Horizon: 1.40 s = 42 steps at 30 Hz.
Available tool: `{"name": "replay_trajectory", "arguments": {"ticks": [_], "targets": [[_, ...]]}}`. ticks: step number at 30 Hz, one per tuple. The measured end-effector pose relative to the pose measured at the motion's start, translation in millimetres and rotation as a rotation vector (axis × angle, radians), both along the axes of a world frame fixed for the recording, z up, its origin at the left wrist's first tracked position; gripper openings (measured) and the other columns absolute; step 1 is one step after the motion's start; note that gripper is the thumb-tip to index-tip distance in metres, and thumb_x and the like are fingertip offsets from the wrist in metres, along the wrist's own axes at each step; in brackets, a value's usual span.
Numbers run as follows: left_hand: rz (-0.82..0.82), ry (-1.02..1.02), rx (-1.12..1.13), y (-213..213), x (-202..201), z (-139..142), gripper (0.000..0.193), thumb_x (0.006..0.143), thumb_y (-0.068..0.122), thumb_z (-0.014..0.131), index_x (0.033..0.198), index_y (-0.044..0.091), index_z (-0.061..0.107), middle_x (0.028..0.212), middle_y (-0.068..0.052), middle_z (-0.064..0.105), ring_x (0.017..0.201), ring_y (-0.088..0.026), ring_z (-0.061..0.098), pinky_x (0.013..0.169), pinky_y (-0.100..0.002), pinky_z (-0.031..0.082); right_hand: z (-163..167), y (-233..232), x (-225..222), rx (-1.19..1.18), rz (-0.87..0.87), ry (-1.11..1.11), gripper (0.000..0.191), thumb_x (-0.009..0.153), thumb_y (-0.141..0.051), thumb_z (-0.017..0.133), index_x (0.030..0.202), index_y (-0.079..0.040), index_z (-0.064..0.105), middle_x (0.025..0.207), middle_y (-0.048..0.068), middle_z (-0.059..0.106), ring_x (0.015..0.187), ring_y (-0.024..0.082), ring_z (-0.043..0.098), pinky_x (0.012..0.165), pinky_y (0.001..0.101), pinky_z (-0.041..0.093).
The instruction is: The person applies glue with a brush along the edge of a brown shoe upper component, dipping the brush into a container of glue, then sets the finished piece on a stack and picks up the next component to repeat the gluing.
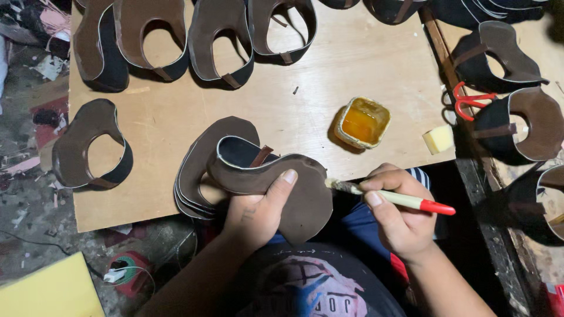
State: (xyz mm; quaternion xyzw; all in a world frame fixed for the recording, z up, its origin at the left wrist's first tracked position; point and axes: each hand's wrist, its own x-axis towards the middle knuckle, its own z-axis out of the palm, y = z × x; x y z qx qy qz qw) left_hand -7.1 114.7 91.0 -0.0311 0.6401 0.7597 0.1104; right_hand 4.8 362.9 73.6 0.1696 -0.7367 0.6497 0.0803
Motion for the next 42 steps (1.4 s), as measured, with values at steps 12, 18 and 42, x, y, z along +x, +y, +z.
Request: {"name": "replay_trajectory", "arguments": {"ticks": [12,18,42], "targets": [[-0.109,-0.136,0.417,-10,5,8,0.037,0.090,0.003,0.065,0.125,-0.007,0.063,0.121,-0.015,0.070,0.113,-0.022,0.065,0.102,-0.035,0.050,-59,54,-116,0.694,-0.433,0.191,0.017,0.097,-0.022,0.084,0.109,-0.010,0.078,0.102,0.011,0.064,0.103,0.027,0.057,0.094,0.0408,0.045],[-0.033,-0.328,0.332,-6,12,-3,0.030,0.091,0.007,0.064,0.115,-0.010,0.070,0.110,-0.015,0.075,0.102,-0.020,0.069,0.093,-0.034,0.052,-87,53,-136,0.888,-0.446,0.198,0.024,0.082,-0.027,0.091,0.102,-0.015,0.084,0.131,0.015,0.055,0.123,0.038,0.043,0.102,0.0475,0.036],[-0.143,-0.210,0.392,11,6,-41,0.029,0.096,0.005,0.060,0.121,-0.007,0.068,0.113,-0.011,0.073,0.102,-0.017,0.067,0.092,-0.033,0.052,-132,90,-116,0.359,-0.343,-0.078,0.014,0.096,-0.014,0.079,0.107,-0.007,0.078,0.133,0.008,0.048,0.124,0.020,0.050,0.106,0.0309,0.044]]}}
